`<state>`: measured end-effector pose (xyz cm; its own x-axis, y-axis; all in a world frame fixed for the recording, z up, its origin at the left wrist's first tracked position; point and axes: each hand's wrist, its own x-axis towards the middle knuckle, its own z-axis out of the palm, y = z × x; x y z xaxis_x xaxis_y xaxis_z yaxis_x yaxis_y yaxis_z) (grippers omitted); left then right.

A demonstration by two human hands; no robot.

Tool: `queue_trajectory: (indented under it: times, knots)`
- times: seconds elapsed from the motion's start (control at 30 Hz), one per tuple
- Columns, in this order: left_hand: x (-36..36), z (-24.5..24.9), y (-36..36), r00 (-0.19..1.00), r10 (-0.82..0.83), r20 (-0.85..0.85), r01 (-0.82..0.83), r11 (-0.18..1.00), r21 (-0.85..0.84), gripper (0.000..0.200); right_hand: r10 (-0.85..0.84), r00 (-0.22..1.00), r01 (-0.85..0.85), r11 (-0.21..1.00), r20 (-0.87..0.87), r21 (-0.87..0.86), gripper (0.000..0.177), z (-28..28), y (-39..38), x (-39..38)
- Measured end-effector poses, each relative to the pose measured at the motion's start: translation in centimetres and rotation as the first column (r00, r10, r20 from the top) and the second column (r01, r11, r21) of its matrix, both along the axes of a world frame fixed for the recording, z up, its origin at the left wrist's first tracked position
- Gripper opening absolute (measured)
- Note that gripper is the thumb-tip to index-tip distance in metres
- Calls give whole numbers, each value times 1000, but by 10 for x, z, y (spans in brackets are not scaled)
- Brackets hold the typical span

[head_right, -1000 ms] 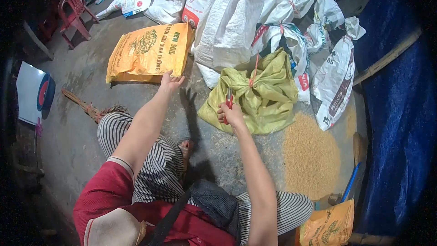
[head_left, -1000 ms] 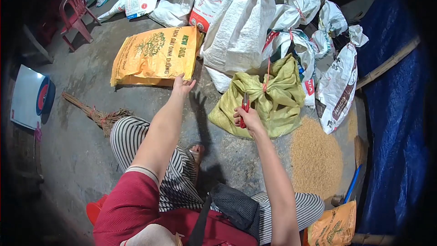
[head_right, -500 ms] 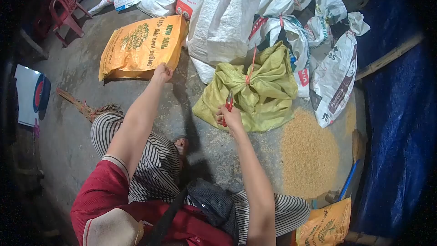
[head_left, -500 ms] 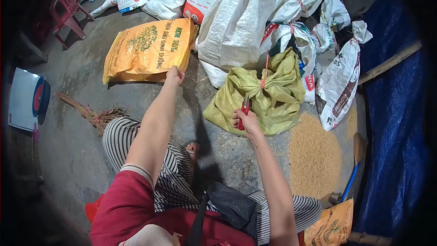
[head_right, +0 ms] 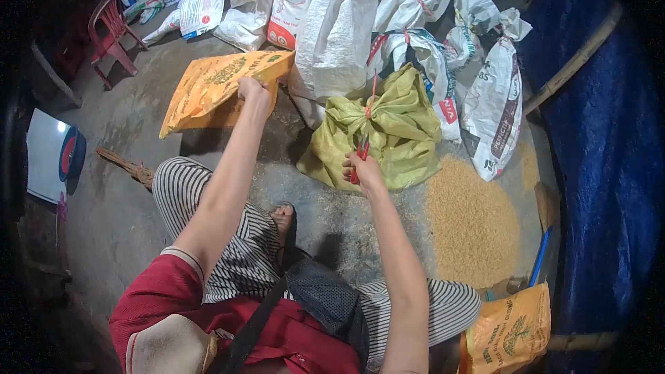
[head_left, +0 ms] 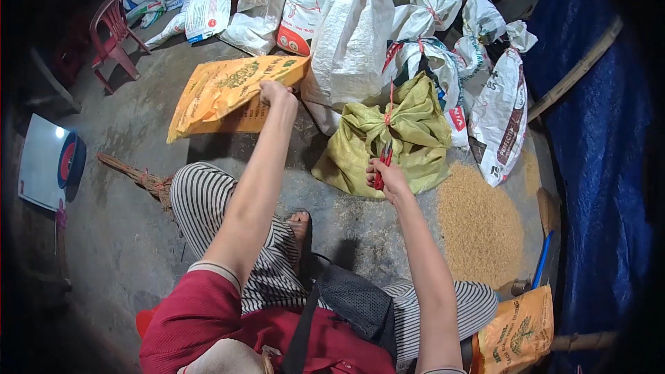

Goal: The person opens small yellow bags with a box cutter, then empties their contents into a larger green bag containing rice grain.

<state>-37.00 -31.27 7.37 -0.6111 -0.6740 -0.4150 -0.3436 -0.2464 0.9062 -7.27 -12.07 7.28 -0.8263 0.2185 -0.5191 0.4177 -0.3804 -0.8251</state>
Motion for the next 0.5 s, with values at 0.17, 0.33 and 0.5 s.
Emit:
queue_trajectory:
  times: [0.17,0.33,0.5]
  knots:
    - [167,54,61,946,-78,-314,263,750,607,24,-27,994,23,999,-102,-35,33,56,-5,4]
    - [240,8,103,838,-521,-161,537,737,411,34,-117,990,128,977,-74,168,48,71,3,0]
    - [315,-46,127,695,-718,-38,716,688,114,39,202,964,-266,796,176,544,54,48,18,-2]
